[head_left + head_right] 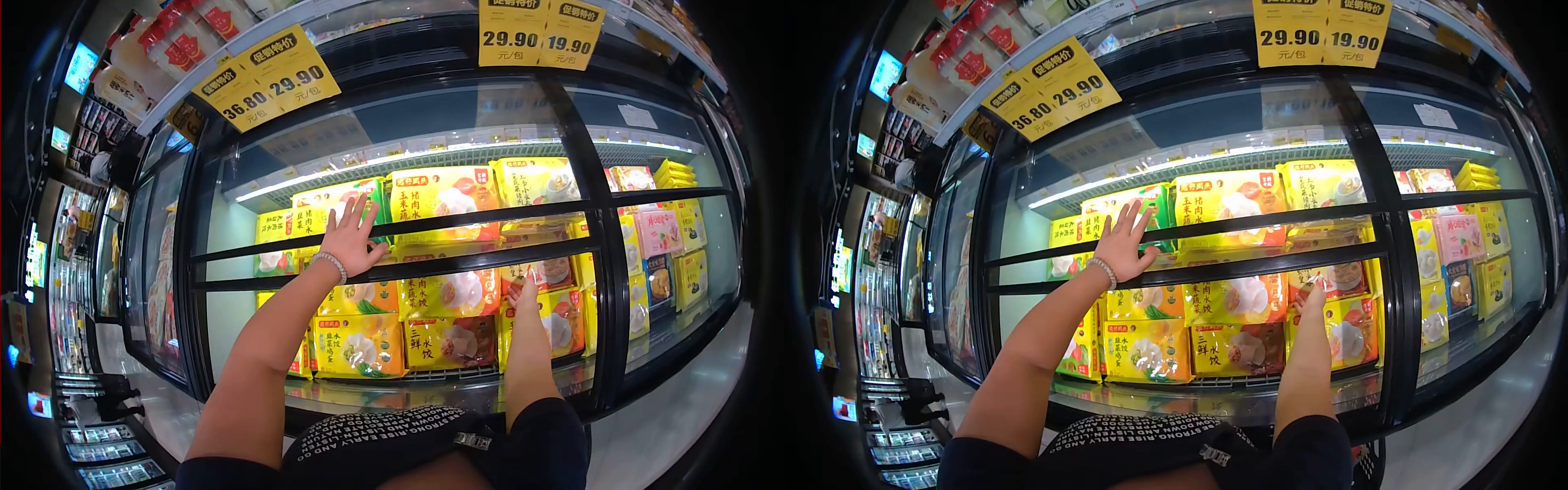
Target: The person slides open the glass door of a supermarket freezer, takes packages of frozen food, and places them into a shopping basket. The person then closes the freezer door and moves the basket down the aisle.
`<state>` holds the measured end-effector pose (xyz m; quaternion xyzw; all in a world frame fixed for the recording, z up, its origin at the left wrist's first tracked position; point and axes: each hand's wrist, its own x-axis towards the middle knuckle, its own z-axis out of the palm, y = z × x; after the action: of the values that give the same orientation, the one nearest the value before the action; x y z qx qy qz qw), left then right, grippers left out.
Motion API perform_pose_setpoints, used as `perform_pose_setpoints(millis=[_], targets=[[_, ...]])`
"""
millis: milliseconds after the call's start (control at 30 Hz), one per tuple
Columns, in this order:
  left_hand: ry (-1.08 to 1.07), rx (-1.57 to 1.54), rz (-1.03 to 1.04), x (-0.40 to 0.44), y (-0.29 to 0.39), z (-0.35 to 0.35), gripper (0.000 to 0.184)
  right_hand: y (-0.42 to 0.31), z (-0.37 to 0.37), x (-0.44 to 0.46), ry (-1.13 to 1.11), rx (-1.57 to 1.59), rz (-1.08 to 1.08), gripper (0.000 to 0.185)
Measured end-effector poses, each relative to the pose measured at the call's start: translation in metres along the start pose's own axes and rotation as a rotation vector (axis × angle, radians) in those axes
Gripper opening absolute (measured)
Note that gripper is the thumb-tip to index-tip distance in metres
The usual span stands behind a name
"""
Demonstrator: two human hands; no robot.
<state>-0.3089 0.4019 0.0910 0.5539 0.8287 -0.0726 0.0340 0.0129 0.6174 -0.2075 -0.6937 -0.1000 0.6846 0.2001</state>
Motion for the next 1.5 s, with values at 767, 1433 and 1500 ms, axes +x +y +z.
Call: perform_pose_setpoints(millis=[767, 1433, 1500], targets=[[-0.045, -0.015, 0.002, 0.004, -0.002, -0.004, 0.073, -0.016, -0.013, 0.017, -0.065, 0.368, -0.370, 0.032], [0.524, -0.537, 0.150, -0.061, 0.019, 0.044, 0.067, 0.108, -0.136, -0.311, -0.561, 0.405, -0.084, 0.035], [0.543, -0.958, 0.271, -0.126, 0.057, 0.052, 0.069, 0.128, -0.140, -0.362, -0.693, 0.447, -0.201, 0.035]])
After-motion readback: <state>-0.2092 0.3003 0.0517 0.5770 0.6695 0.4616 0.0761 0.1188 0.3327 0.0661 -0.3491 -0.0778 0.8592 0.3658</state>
